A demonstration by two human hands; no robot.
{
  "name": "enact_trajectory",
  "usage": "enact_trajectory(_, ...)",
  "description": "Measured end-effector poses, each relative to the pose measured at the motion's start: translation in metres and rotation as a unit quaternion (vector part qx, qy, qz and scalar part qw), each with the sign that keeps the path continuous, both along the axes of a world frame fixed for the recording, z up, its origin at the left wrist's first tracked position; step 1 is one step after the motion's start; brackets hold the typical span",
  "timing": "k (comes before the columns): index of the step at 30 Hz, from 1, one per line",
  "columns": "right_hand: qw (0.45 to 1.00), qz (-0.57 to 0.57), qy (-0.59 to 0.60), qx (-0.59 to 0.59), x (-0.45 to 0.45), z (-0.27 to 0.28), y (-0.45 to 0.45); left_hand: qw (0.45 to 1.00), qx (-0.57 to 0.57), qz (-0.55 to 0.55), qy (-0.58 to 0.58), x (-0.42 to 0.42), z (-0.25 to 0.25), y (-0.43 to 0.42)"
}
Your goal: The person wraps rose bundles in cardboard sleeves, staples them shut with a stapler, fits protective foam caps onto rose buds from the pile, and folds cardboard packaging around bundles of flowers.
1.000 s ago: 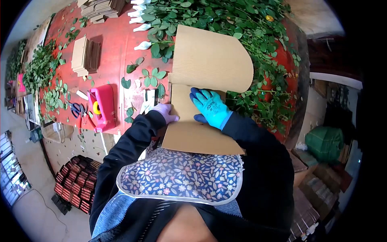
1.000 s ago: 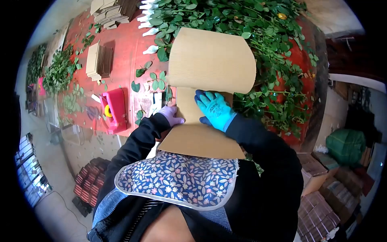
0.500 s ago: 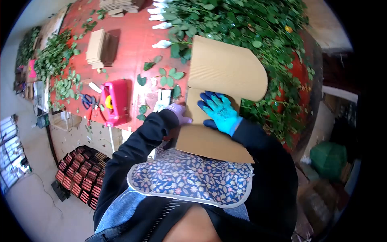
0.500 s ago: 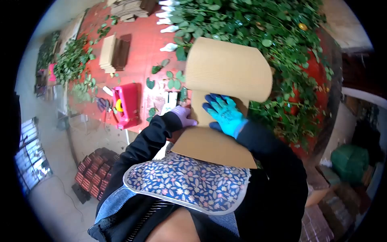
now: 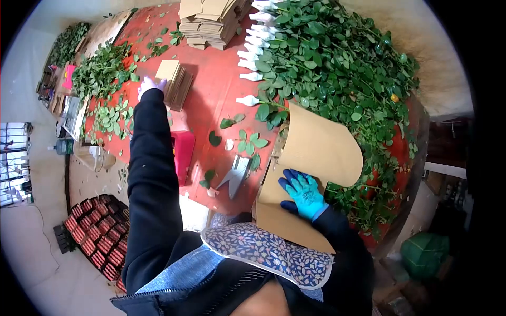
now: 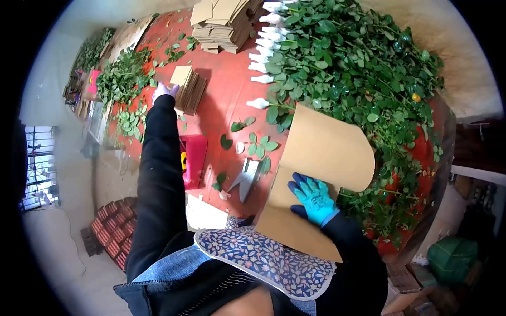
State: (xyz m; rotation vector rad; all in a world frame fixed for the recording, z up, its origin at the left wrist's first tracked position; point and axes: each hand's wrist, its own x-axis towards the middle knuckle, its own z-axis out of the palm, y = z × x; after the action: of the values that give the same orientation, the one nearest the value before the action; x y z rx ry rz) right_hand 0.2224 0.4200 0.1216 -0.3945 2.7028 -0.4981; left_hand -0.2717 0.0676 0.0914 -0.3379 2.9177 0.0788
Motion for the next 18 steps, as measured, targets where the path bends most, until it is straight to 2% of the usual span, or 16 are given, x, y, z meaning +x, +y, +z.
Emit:
enact_trajectory(4,1.0,-0.006,-0.011,-0.001,-0.002,0.007,-0.002,1.0,-0.001,0.018,-0.021,-0.037,-0.02,-0.031)
enact_trajectory(5,1.0,-0.008,-0.014,-0.002,-0.001,0.008,-0.002,0.983,0.139,-0.024,-0.116,-0.052,-0.023,-0.046)
enact_trajectory(6,1.0,-0.006,-0.019,-0.001,-0.001,0.01,-0.002,0.936,0.274,-0.064,-0.211,-0.058,-0.029,-0.057)
enact_trajectory(7,1.0,-0.009,-0.017,0.001,-0.002,0.012,-0.002,0.927,0.307,-0.016,-0.212,-0.028,0.013,-0.032)
enact_trajectory(8,1.0,-0.012,-0.014,0.002,-0.003,0.012,-0.003,0.927,0.307,-0.012,-0.214,-0.021,0.026,-0.022)
enact_trajectory(10,1.0,-0.004,-0.01,0.009,-0.003,0.015,-0.005,0.941,0.229,-0.036,-0.247,-0.013,0.035,-0.018)
enact_trajectory(11,1.0,0.0,-0.002,0.017,-0.004,0.015,-0.005,0.938,0.242,0.048,-0.245,-0.013,0.029,-0.015)
enact_trajectory(12,1.0,0.0,-0.002,0.018,-0.004,0.015,-0.005,0.937,0.244,0.048,-0.245,-0.013,0.03,-0.013)
enact_trajectory(15,1.0,-0.005,0.008,0.018,-0.005,0.015,-0.006,0.908,0.306,-0.001,-0.287,-0.013,0.025,-0.012)
enact_trajectory(17,1.0,-0.011,0.007,0.012,-0.003,0.021,-0.007,0.873,0.401,-0.079,-0.265,-0.024,-0.012,-0.024)
enact_trajectory(18,1.0,-0.012,0.007,0.012,-0.003,0.021,-0.007,0.874,0.4,-0.079,-0.265,-0.026,-0.02,-0.023)
